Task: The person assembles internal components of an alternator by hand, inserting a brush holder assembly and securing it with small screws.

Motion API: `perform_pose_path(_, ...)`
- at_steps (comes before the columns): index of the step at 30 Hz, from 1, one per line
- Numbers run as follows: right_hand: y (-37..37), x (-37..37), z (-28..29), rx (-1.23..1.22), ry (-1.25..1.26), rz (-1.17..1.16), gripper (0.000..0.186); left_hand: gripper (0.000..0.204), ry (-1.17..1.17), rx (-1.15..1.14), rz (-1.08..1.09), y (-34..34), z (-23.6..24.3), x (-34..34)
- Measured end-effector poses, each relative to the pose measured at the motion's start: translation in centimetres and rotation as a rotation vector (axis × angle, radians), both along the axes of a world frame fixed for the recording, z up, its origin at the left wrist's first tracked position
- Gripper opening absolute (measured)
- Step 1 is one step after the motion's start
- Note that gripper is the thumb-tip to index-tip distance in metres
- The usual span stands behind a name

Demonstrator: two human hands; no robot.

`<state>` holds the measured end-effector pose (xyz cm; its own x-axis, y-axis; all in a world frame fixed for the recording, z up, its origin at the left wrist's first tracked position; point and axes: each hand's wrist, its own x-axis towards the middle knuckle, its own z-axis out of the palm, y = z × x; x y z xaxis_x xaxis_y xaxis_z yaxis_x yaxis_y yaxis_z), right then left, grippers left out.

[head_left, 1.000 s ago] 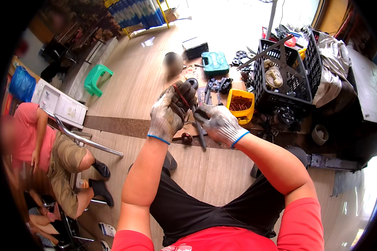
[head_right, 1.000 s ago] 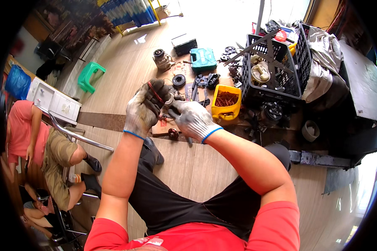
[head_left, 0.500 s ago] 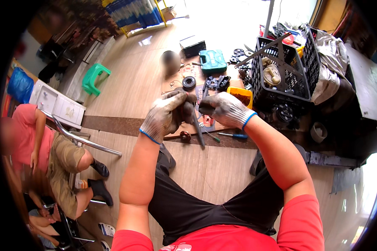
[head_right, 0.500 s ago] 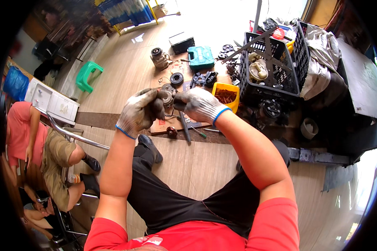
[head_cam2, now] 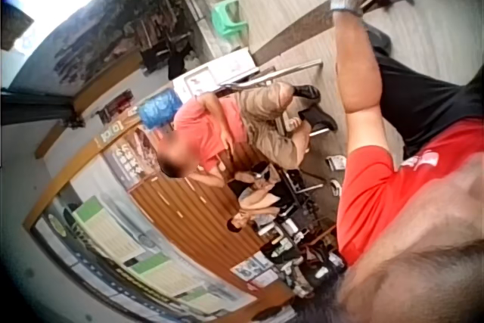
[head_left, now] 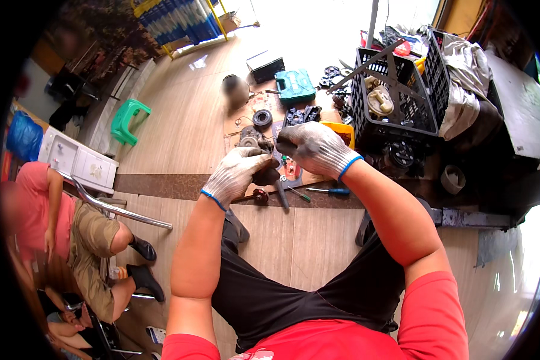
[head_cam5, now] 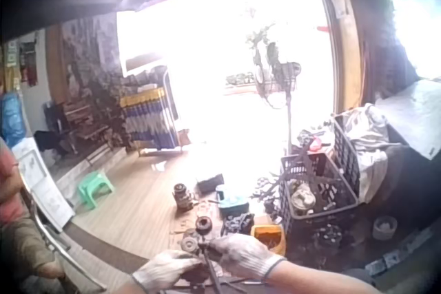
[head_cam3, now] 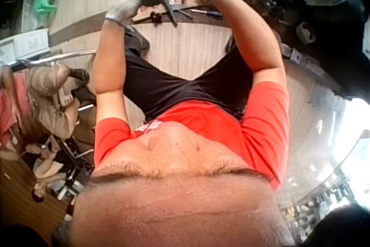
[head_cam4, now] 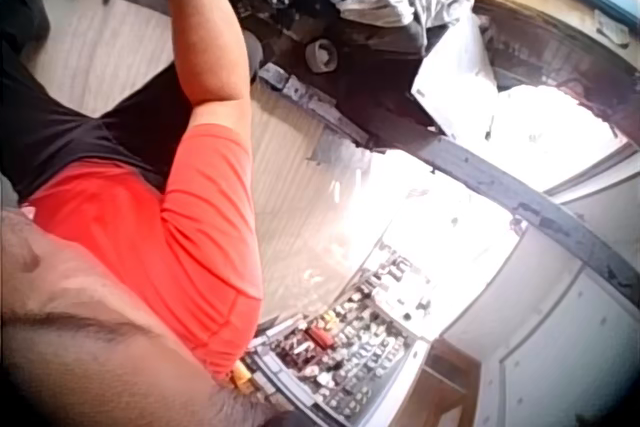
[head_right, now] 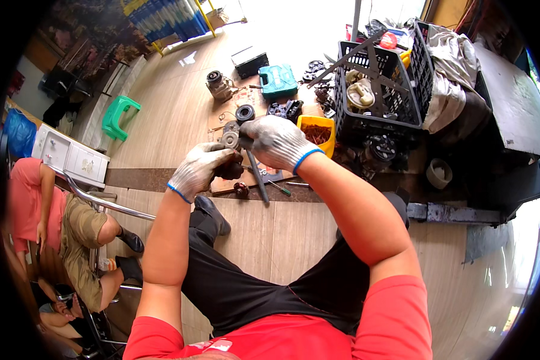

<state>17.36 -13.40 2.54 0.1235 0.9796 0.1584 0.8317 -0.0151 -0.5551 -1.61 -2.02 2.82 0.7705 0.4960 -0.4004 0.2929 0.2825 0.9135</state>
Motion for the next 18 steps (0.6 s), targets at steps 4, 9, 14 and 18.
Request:
perform_pose_path(4,0.0,-1.0,-0.2,0.033,-0.012,-0.055,0.024,0.025,-0.11,-0.008,0.082,0.6,-1.2,0.2)
perform_pose_path(9,-0.1,-2.1,-0.4,0.182,0.125,-0.069,0.025,0.025,-0.191,-0.003,0.215,0.6,-2.1,0.7)
perform_pose_path(14,-0.1,-3.1,-1.2,0.179,0.203,-0.079,0.026,0.023,-0.351,-0.169,0.367,0.5,-2.1,1.2)
perform_pose_path(18,-0.1,-3.6,-2.6,0.156,0.236,-0.04,0.023,0.025,-0.548,-0.304,0.449,1.0,-2.8,1.5)
